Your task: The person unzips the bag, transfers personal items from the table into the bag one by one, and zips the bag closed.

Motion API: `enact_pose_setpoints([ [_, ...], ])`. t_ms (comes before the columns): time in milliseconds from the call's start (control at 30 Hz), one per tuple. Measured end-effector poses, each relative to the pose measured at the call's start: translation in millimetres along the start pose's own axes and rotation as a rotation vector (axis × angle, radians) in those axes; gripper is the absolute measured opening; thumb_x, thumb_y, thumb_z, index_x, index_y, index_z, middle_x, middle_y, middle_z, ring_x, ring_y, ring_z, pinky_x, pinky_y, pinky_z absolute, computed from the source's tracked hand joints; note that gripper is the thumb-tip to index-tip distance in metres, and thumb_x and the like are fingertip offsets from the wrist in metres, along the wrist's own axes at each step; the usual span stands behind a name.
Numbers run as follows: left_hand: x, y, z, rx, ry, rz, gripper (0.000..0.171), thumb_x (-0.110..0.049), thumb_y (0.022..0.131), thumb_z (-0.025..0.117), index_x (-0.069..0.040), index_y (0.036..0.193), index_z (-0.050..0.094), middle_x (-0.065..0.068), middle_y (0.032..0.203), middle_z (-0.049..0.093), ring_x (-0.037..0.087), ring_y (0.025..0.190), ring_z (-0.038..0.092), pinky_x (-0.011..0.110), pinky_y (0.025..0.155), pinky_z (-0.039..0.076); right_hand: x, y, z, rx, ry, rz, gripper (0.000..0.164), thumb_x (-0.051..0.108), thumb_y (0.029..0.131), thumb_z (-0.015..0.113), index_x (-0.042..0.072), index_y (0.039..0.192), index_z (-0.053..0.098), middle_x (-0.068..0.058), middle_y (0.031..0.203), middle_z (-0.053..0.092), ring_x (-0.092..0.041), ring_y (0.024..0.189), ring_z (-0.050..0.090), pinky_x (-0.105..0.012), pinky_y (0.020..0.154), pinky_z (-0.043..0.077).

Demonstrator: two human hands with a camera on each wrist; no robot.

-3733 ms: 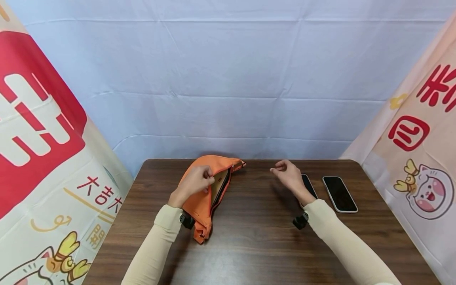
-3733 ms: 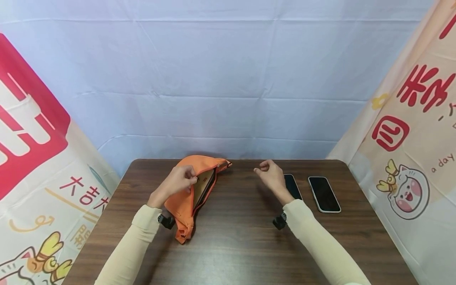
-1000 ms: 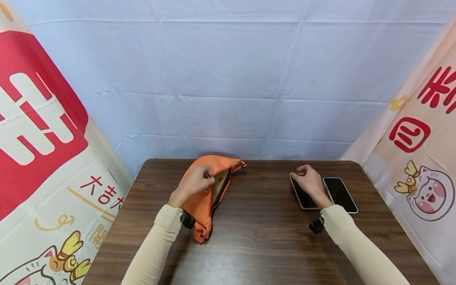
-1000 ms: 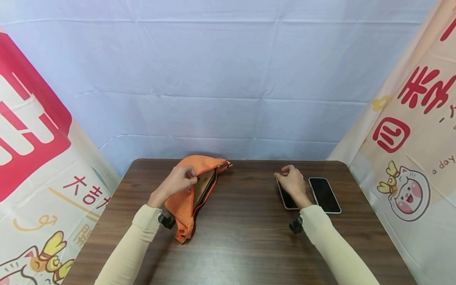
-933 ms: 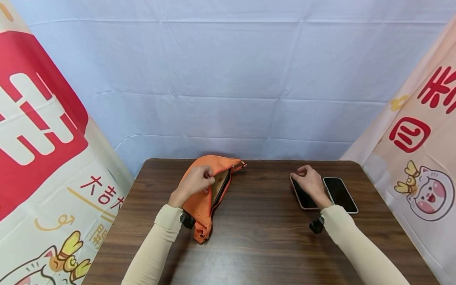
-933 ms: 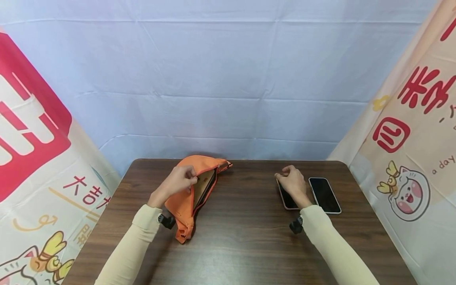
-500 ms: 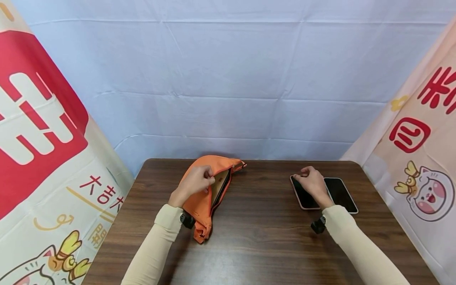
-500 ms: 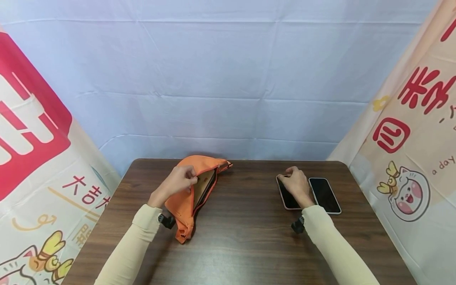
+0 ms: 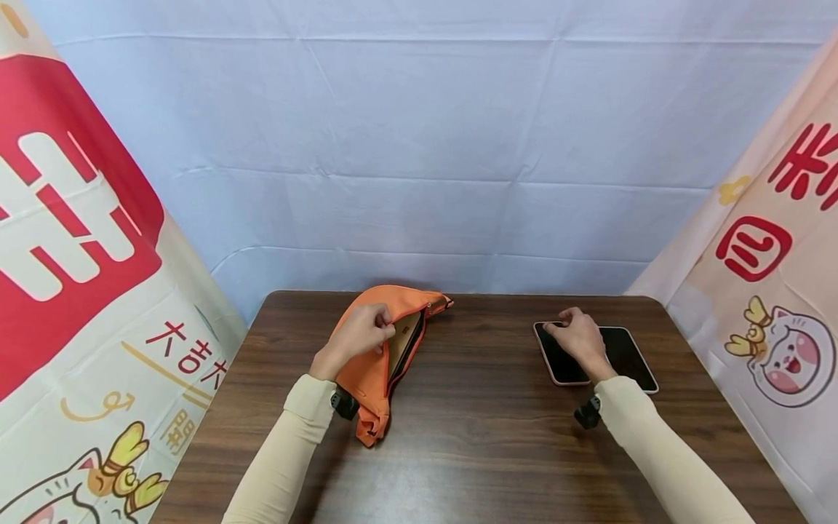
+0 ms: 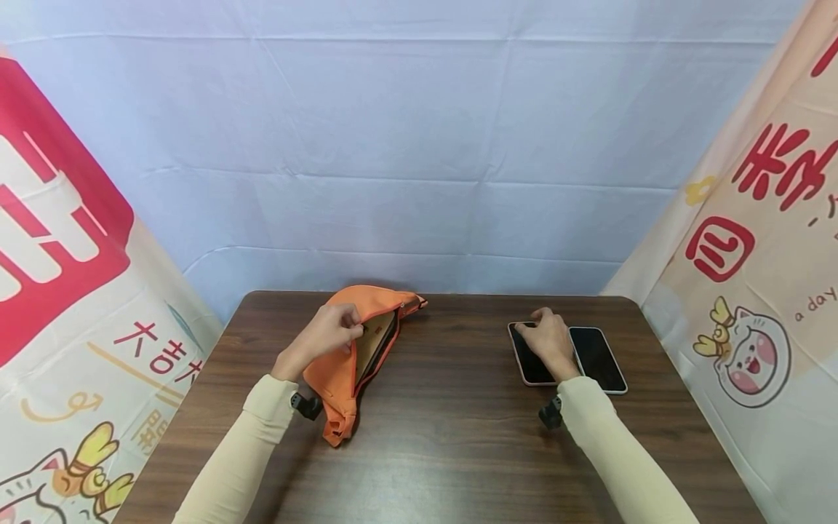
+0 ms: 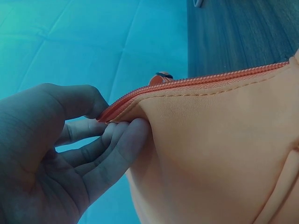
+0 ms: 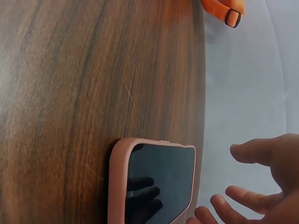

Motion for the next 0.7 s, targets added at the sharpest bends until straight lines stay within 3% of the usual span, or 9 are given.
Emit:
enact_pose_setpoints([
  [333,0.7,0.1,0.4,-0.002,0.006,0.001,0.007,-0.007,0.104,0.066,-0.008,0.098,0.063,0.007,0.076,0.062,0.018,0.055,0.067,0.032,0.059,0.058,-9,2,-1,0.000,-0.043,0.046,0.062,0.037,0.104,0.064,-0.007,0.145,0.051,-0.034,0.140,0.055,-0.052,0.124,0.058,-0.065,0.094,0.052],
  [700,1.7,-0.3,0.6,-0.007,0.008,0.003,0.007,-0.007,0.104,0.066,-0.008,0.098,0.063,0.007,0.076,0.062,0.017,0.055,0.066,0.032,0.059,0.058,-16,2,1,0.061,-0.090,0.101,0.072,0.044,0.103,0.065,-0.010,0.146,0.045,-0.038,0.143,0.048,-0.055,0.123,0.055,-0.064,0.091,0.052],
])
Point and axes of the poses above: each hand's wrist, its own y-axis towards the middle knuckle, its own z-axis out of the palm, x = y × z, the point moved 1 cm from there along y, towards the middle knuckle
